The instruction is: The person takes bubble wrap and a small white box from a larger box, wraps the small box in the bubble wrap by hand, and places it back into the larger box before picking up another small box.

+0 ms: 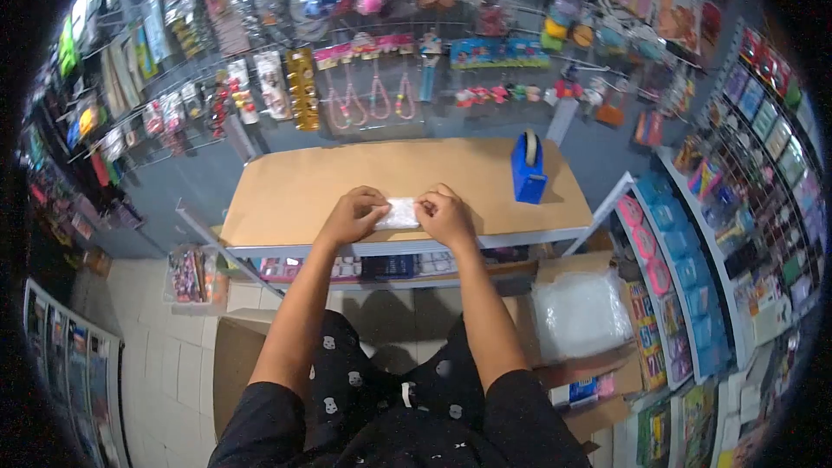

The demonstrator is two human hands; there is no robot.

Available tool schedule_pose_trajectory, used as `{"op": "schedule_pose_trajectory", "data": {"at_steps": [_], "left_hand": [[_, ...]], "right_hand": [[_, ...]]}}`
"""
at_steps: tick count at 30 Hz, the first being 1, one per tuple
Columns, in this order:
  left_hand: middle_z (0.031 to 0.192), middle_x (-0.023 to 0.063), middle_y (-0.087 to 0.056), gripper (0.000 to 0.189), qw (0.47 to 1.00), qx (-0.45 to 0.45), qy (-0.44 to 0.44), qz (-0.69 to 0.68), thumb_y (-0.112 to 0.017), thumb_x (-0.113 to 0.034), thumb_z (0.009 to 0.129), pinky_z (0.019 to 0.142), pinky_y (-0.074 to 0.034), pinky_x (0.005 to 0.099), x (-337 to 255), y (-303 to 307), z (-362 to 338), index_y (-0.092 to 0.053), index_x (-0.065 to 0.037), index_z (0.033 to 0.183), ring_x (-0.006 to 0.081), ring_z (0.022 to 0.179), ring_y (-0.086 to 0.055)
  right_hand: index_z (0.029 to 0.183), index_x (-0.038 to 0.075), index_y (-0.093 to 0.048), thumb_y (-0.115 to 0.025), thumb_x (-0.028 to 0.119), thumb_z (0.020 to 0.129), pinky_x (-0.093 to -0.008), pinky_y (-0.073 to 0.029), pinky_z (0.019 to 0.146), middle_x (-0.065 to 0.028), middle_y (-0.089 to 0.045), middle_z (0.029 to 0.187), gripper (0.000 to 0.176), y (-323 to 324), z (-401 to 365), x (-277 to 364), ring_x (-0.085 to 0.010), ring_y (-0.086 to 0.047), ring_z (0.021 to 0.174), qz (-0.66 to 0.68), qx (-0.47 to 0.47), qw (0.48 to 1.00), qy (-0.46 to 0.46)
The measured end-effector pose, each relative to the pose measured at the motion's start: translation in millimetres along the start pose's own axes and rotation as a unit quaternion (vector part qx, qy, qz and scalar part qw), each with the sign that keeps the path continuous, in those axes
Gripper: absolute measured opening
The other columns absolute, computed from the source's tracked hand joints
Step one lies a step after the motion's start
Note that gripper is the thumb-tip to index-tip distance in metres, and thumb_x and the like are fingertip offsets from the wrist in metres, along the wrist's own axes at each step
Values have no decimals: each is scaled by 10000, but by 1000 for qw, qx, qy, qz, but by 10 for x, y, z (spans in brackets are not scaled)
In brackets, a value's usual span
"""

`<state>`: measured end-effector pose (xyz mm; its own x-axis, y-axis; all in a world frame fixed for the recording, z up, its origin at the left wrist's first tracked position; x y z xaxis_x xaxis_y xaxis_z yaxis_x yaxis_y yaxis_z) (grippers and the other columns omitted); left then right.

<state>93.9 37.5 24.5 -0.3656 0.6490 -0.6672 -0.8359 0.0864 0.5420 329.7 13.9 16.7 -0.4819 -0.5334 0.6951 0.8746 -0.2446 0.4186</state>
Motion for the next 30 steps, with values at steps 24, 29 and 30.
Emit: {"op": "schedule_pose_trajectory", "data": {"at_steps": [24, 29, 30], "left_hand": [[1072, 108, -706, 211, 996, 28, 74, -43, -834, -212, 885, 918, -518, 329, -31, 23, -22, -805, -39, 1003, 225, 1026, -677], [1063, 84, -700, 204, 997, 19, 61, -45, -839, -202, 882, 824, -515, 299, -5, 16, -28, -805, -40, 1002, 172, 924, -656], [1061, 77, -699, 203, 997, 19, 63, -47, -840, -200, 882, 791, -510, 288, -1, 14, -30, -805, -40, 1002, 154, 890, -645]], "right_hand": [[1022, -1, -800, -704, 253, 946, -338, -535, 760, -87, -784, 911, 282, 2182, 429, -998, -167, -695, 803, -122, -24, 949, -290], [985, 32, -785, -722, 236, 940, -320, -517, 698, -42, -742, 832, 218, 2167, 471, -1081, -168, -671, 744, -8, -36, 920, -389], [989, 37, -777, -721, 234, 943, -329, -518, 720, -41, -735, 850, 210, 2163, 466, -1148, -176, -672, 770, 30, -47, 918, -392]]}}
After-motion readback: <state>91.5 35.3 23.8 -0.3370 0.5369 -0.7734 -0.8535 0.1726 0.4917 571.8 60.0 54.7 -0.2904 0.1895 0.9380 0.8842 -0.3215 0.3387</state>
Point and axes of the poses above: each hand's wrist, its own z-axis towards the middle knuckle, its own y-axis out of the back of the hand, x = y × z, the point moved 2 cm from there along z, towards the middle knuckle
